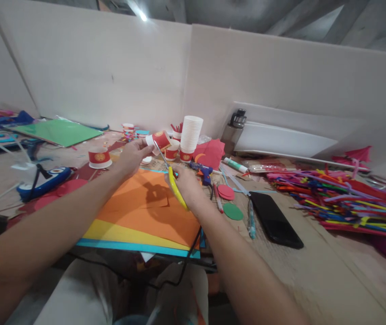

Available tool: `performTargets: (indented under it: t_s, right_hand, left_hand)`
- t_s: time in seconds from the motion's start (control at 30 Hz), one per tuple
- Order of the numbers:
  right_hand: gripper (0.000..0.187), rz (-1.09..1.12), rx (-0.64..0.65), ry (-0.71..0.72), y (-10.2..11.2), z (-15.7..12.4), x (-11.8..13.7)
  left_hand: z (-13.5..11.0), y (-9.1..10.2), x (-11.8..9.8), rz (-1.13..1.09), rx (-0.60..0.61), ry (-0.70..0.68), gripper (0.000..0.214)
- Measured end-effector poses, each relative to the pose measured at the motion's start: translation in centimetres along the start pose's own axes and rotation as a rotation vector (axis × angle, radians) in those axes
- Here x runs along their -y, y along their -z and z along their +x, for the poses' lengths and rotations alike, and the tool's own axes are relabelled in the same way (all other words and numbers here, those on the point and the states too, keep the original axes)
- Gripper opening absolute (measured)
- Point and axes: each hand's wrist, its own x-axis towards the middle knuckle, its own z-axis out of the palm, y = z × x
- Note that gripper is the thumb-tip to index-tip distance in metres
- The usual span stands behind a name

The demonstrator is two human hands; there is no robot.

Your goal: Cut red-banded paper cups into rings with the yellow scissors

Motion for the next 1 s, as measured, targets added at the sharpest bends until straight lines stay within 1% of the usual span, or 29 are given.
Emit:
performTargets:
  t_s: [0.07,0.17,0.3,0.47,0.6,0.7,0.8,0.87,1.0]
  right_hand:
    - [0.019,-0.02,0.002,-0.003,-0.2,0.1,-0.1]
    - [0.02,-0.034,-0.018,0.003,-0.4,0.2,-0.1]
    - [0.021,-0.052,-0.038,0.014,-0.6,0.4,-0.2]
    - [0.019,-0.053,-0.058,-0.005,-0.8,0.5,-0.2]
    - [0.019,-0.053,-0.022,-0.012,-0.5,0.5,-0.1]
    - [0.019,-0.066,-0.021,-0.009,-0.4,0.4,0.0]
    - [0.02,-0.053,-0.029,0.028,-0.4,0.2,0.1]
    - [0.021,-0.037,-0.028,0.044,-0.5,0.0,0.2]
    - [0.022,-0.047,-0.048,0.02,-0.5,0.0,0.3]
  left_hand:
    - [-0.3,-0.5,-0.1,-0.092,-0.019,0.02,0.028]
    - [-0.4,-0.7,-0.3,-0.152,-0.043,0.053,0.029]
    - [-0.4,-0.4,-0.6,-0.162,-0.027,0.096,0.03]
    - [-0.3,-0.1,-0.8,-0.184,0.012,0.134,0.031]
    - [-0.2,0.1,-0.8,-0.198,0.016,0.196,0.029]
    - [-0.1,0.4,-0.7,-0.238,-0.005,0.236,0.025]
    - [0.0,0.6,-0.5,-0.251,-0.023,0.249,0.022]
    - [-0.1,0.5,-0.4,-0.239,-0.007,0.256,0.022]
    - [-0.3,0.2,-0.4,-0.226,0.014,0.252,0.027]
